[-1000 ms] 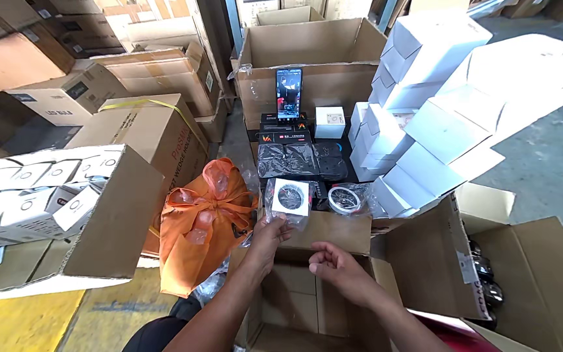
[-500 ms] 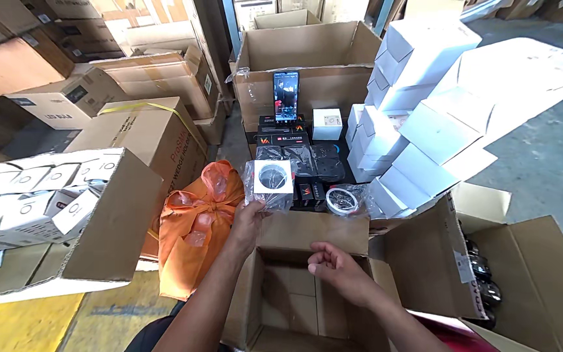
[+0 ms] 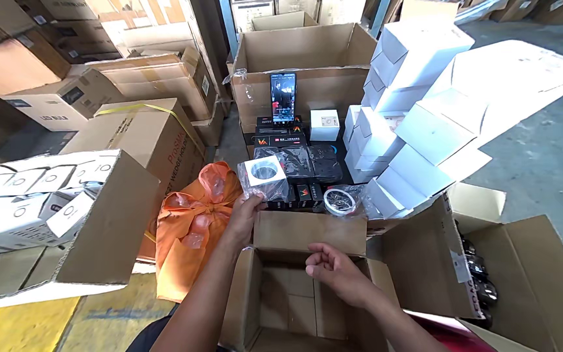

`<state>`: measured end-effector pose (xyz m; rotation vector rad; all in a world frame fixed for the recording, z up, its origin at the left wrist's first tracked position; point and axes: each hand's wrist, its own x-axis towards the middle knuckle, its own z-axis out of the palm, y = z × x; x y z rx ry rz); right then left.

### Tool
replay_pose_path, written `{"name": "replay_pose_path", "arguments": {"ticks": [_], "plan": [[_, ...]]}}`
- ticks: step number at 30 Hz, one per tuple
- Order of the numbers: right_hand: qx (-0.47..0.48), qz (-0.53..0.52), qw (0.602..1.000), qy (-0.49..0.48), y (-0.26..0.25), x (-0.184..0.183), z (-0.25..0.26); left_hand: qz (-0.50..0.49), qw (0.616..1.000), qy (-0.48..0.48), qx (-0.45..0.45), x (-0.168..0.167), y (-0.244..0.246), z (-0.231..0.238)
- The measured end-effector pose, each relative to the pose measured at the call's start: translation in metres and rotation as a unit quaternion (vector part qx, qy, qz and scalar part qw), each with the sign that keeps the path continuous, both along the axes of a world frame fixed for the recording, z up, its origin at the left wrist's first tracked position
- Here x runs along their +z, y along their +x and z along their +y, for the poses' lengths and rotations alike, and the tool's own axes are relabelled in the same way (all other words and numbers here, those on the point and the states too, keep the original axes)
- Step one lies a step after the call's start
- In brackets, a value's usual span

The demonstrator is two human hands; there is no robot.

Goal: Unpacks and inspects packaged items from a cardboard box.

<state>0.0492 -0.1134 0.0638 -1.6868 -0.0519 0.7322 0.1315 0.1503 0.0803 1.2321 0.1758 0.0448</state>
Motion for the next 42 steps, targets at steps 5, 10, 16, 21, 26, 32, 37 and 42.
{"name": "replay_pose_path", "arguments": {"ticks": [5,10,16,21,26,32,37,42], "plan": [[0.004,-0.001,1.000,0.000,0.000,-0.002,0.000,0.002,0.999,0.031,-0.021,0.001,0.011,0.002],[0.003,0.004,1.000,-0.001,-0.001,-0.003,-0.001,0.073,0.990,0.062,-0.101,0.003,0.020,0.005],[-0.003,-0.010,1.000,-0.006,-0.002,-0.004,-0.003,0.087,0.980,0.133,-0.116,0.014,0.007,0.010],[0.003,-0.016,1.000,-0.008,-0.003,-0.005,-0.001,0.257,0.748,0.594,-0.146,0.014,-0.004,0.042],[0.002,-0.017,1.000,-0.017,-0.003,-0.004,-0.001,0.273,0.715,0.641,-0.066,0.023,-0.011,0.065],[-0.001,-0.007,1.000,-0.024,-0.004,0.000,0.001,0.216,0.767,0.601,-0.064,-0.006,-0.005,0.077],[0.024,-0.051,0.998,-0.035,-0.008,-0.005,0.002,0.183,0.805,0.560,-0.072,-0.031,0.027,0.076],[0.070,-0.052,0.993,-0.078,-0.016,-0.012,0.004,0.067,0.746,0.651,-0.126,-0.045,0.083,0.072]]}}
